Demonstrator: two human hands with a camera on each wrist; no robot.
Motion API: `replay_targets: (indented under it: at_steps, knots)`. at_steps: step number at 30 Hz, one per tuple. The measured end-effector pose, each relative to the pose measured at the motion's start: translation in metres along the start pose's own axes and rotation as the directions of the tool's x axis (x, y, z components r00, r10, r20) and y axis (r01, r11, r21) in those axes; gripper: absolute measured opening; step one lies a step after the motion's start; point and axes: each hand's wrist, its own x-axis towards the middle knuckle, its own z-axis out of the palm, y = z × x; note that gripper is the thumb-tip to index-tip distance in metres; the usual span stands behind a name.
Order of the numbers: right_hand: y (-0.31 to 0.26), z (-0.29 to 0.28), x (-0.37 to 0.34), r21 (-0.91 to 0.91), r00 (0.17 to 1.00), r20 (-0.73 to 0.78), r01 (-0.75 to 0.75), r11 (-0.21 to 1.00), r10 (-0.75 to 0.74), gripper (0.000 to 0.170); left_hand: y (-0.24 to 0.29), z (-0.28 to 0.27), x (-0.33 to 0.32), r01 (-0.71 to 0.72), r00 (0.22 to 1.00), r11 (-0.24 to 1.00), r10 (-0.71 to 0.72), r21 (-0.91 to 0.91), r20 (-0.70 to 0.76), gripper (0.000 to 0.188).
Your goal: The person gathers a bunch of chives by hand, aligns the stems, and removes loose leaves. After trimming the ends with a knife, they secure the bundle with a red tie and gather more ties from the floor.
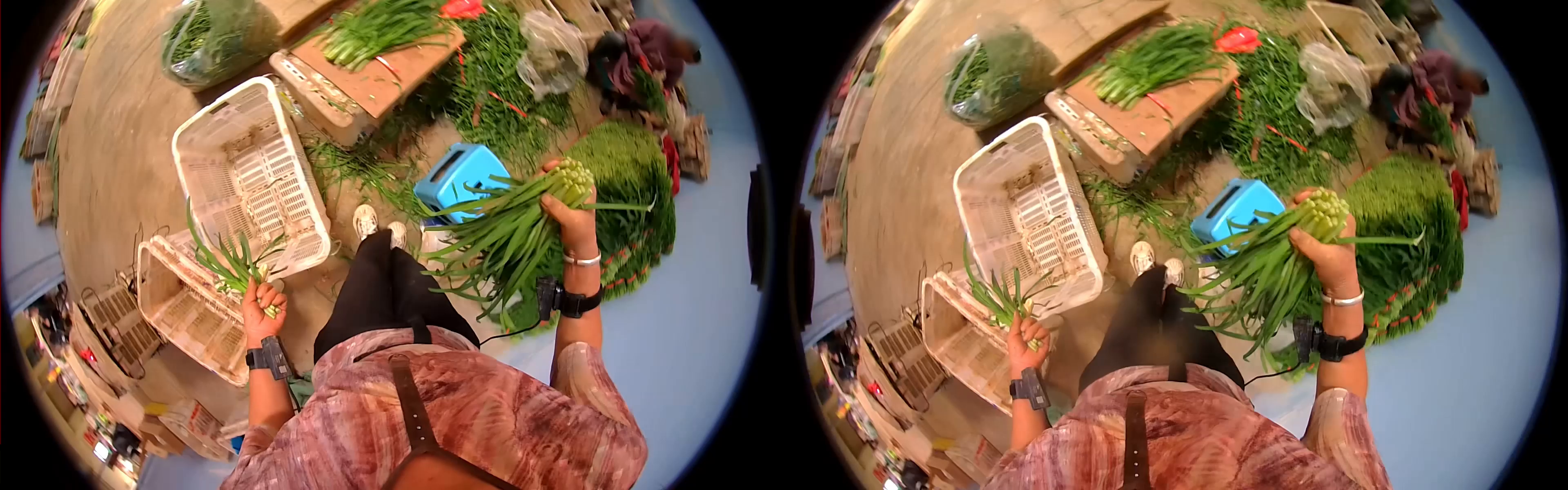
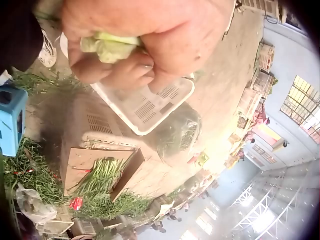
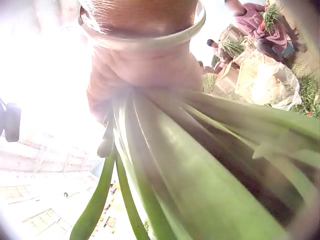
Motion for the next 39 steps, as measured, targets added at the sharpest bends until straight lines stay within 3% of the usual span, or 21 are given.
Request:
replay_targets:
  at_steps: [2, 3, 5, 6, 10, 14, 21, 24, 27, 31, 35, 36, 39]
  knots:
    - [0.000, -0.005, -0.002, -0.033, 0.998, -0.006, -0.059, 0.998, 0.059, 0.044, -0.008, -0.006, -0.014, -0.030, 0.998, 0.999, 0.028, -0.025, -0.059, 0.034]
    - [-0.037, 0.010, 0.004, -0.088, 0.994, 0.013, -0.109, 0.990, 0.110, 0.045, -0.003, -0.001, -0.015, 0.010, 0.995, 0.999, -0.015, -0.048, -0.100, 0.035]
    - [-0.032, 0.037, 0.035, 0.077, 0.994, 0.076, -0.085, 0.993, 0.079, 0.046, 0.009, 0.011, -0.004, -0.046, 0.991, 0.999, 0.046, 0.004, -0.123, 0.038]
    - [-0.024, 0.049, 0.069, 0.129, 0.992, 0.093, 0.077, 0.989, -0.089, 0.047, 0.032, 0.033, 0.058, -0.051, 0.994, 0.997, 0.055, -0.050, 0.092, 0.038]
    - [-0.040, 0.069, 0.105, 0.155, 0.981, 0.165, 0.072, 0.985, -0.098, 0.049, 0.028, 0.037, 0.056, -0.089, 0.995, 0.995, 0.087, -0.040, -0.046, 0.039]
    - [-0.061, 0.093, 0.154, 0.174, 0.953, 0.270, 0.090, 0.981, -0.135, 0.051, 0.025, 0.039, 0.059, -0.105, 0.994, 0.991, 0.104, -0.080, -0.017, 0.038]
    - [-0.048, 0.137, 0.252, 0.152, 0.810, 0.574, 0.039, 0.988, -0.121, 0.053, -0.022, 0.037, 0.061, -0.236, 0.969, 0.930, 0.246, -0.283, -0.001, 0.036]
    - [-0.019, 0.157, 0.300, 0.149, 0.720, 0.694, -0.127, 0.981, -0.013, 0.053, -0.059, 0.032, 0.068, -0.325, 0.940, 0.883, 0.341, -0.338, -0.015, 0.035]
    - [-0.016, 0.183, 0.328, 0.064, 0.635, 0.768, -0.201, 0.978, 0.080, 0.054, -0.103, 0.044, 0.068, -0.483, 0.875, 0.762, 0.406, -0.432, -0.264, 0.038]
    - [-0.007, 0.204, 0.357, -0.020, 0.482, 0.869, -0.191, 0.981, 0.111, 0.053, -0.165, 0.043, 0.079, -0.600, 0.797, 0.584, 0.492, -0.547, -0.349, 0.039]
    - [-0.002, 0.235, 0.345, -0.080, 0.398, 0.906, -0.180, 0.980, 0.147, 0.052, -0.201, 0.016, 0.105, -0.672, 0.740, 0.518, 0.446, -0.530, -0.503, 0.036]
    - [0.004, 0.245, 0.340, -0.080, 0.383, 0.913, -0.164, 0.983, 0.139, 0.052, -0.217, -0.029, 0.128, -0.659, 0.751, 0.499, 0.407, -0.563, -0.519, 0.028]
    - [0.037, 0.277, 0.314, -0.067, 0.331, 0.936, -0.165, 0.984, 0.119, 0.053, -0.227, -0.067, 0.175, -0.706, 0.695, 0.477, 0.329, -0.523, -0.639, 0.024]
